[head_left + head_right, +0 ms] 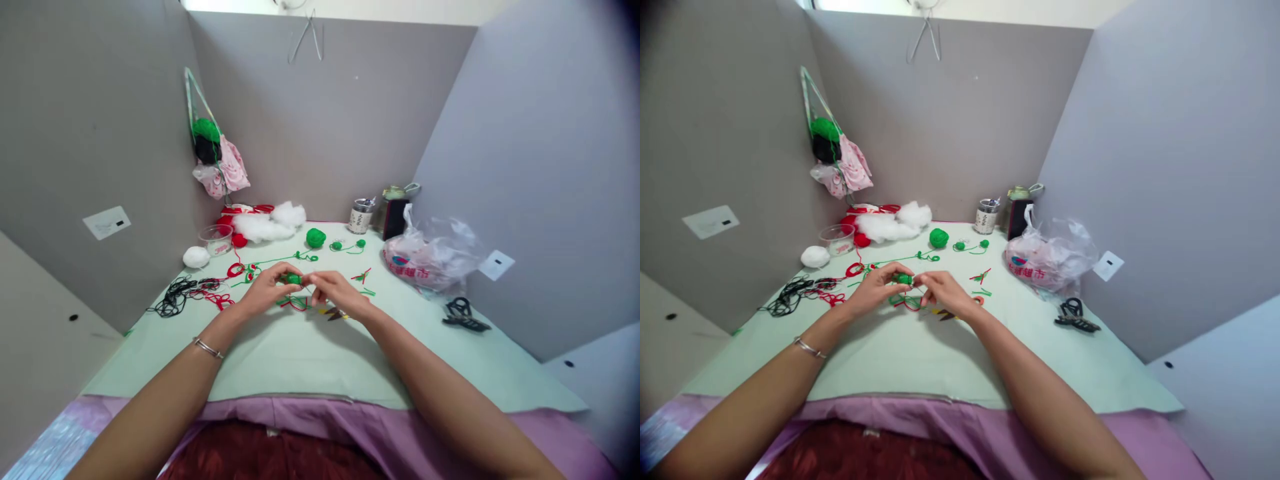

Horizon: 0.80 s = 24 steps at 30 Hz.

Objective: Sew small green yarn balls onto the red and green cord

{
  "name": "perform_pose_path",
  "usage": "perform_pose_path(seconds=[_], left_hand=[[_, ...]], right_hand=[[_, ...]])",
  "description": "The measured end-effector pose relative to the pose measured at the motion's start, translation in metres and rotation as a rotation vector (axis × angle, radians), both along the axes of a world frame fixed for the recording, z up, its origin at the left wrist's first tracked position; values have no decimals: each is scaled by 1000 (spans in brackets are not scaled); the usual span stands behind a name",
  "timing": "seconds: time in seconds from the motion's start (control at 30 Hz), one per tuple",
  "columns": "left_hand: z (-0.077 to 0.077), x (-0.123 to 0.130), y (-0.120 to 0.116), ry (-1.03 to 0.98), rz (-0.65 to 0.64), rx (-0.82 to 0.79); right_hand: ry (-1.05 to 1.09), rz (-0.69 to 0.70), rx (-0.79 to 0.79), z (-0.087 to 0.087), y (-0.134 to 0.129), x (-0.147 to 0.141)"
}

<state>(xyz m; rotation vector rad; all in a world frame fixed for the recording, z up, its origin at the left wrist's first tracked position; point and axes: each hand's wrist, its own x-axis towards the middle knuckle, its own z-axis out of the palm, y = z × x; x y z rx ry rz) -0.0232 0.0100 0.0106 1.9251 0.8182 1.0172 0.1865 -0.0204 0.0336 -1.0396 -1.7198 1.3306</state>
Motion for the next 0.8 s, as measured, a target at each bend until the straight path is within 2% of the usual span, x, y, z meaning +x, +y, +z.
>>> perform_pose_path(seconds=[0.07, 0.1, 0.13, 0.17, 0.3, 0.37, 0.47, 0.53, 0.6, 0.73, 0.8], left_hand=[[0, -2, 3, -24, 29, 21], [-1, -3, 4, -25, 54, 44], [-2, -4, 5, -17, 75, 77], [-3, -5, 6, -1, 84, 113], [-8, -4, 7, 56, 43, 187], [-9, -1, 5, 57, 9, 166], [-10, 6, -1, 85, -78, 148], [-11, 8, -4, 96, -109, 151], [-12, 9, -5, 66, -86, 111], [-12, 7, 0, -84, -8, -195], [-9, 4, 3, -156, -33, -320]], right_hand=[[-79, 266, -62, -1, -6, 2], [-81, 347, -79, 2, -8, 7], [-51, 367, -76, 6, -8, 14], [17, 320, -51, 11, -8, 20], [401, -13, 45, 27, -2, 34], [489, -88, 61, 29, -1, 32], [496, -144, 98, 28, -2, 25], [464, -172, 123, 31, -6, 22], [387, -154, 138, 37, -12, 24], [8, -54, 211, 47, -18, 40], [-191, -162, 286, 47, -14, 49]])
